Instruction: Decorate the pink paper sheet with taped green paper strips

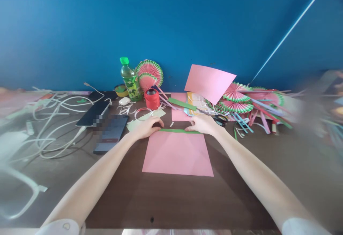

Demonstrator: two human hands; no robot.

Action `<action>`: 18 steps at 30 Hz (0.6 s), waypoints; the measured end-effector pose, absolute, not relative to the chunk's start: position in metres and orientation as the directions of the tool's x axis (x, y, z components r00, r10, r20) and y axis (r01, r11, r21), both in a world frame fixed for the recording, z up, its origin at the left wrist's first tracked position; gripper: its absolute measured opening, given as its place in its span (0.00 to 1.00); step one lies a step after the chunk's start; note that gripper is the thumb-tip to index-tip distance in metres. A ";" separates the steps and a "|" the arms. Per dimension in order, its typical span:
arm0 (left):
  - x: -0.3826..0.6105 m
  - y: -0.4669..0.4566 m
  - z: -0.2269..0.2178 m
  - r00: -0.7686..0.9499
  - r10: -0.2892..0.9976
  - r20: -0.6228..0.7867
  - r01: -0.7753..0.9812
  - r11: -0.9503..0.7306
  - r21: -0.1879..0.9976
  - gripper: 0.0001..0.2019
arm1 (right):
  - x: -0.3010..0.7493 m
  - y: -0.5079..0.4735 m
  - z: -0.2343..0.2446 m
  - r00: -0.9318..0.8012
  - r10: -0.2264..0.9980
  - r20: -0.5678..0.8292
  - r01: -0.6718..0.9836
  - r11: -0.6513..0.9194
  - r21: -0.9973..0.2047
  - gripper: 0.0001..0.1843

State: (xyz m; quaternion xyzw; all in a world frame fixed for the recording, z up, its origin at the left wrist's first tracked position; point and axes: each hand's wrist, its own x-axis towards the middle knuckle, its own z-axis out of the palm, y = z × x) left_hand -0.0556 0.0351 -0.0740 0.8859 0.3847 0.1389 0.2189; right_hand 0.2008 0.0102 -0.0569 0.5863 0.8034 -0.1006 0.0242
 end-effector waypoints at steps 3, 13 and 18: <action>-0.055 0.034 -0.073 0.660 0.749 0.066 0.629 -0.598 0.496 0.05 | 0.193 0.007 -0.058 -0.344 0.928 -0.141 0.935 0.326 -0.139 0.23; -0.058 0.034 -0.076 0.674 0.736 0.055 0.607 -0.595 0.527 0.06 | 0.235 0.016 -0.038 -0.176 0.863 -0.473 0.984 0.152 -0.089 0.18; -0.056 0.034 -0.074 0.663 0.746 0.057 0.607 -0.581 0.542 0.06 | 0.225 0.013 -0.040 -0.257 0.935 -0.245 0.951 0.199 -0.238 0.19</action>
